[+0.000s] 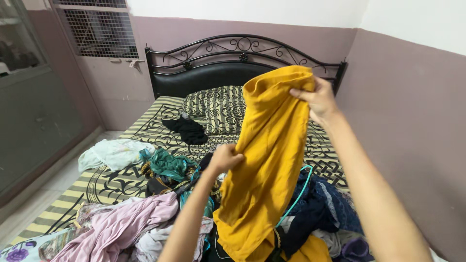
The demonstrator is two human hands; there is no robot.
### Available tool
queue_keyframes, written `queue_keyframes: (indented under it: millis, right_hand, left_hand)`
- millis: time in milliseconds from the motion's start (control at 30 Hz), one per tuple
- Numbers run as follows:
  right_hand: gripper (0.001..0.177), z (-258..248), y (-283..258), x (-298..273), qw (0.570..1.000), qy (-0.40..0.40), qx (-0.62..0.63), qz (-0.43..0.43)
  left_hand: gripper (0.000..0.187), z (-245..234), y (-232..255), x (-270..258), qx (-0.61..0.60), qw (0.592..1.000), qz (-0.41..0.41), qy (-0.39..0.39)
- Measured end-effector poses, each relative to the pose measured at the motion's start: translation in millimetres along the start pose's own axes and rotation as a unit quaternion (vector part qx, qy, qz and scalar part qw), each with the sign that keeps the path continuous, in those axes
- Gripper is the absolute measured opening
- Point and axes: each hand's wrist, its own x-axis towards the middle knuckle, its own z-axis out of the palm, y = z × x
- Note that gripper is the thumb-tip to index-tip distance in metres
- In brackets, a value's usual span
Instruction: The person picks up clothing items from a bed, places each one onto a plastic hanger, and then hangs them inside a closet.
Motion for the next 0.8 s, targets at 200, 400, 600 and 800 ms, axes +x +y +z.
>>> queue_keyframes:
  millis: [200, 400, 600, 800]
  right_hand:
    - [0.034, -10.8, 26.3, 1.4, 0.971, -0.035, -0.21, 0.106]
    - [0.037, -10.4, 46.6, -0.3, 0.786, -0.03, -0.605, 0.123]
    - [0.045, 27.5, 33.6, 32.5, 0.957, 0.129, -0.092, 0.243]
    - [0.04, 25.2, -56.9, 125.6, 0.996, 0.069, 0.009, -0.056]
  left_hand:
    - [0.04, 47.7, -42.2, -29.2, -0.228, 0.965, -0.101, 0.078]
    - [0.047, -5.5, -36.5, -37.2, 0.106, 0.984, -0.127, -0.07]
    - [0.029, -24.0, -32.4, 54.1, 0.072, 0.961, -0.201, 0.174]
    - [0.026, -149.5, 91.9, 157.3, -0.052, 0.934, 0.089, 0.341]
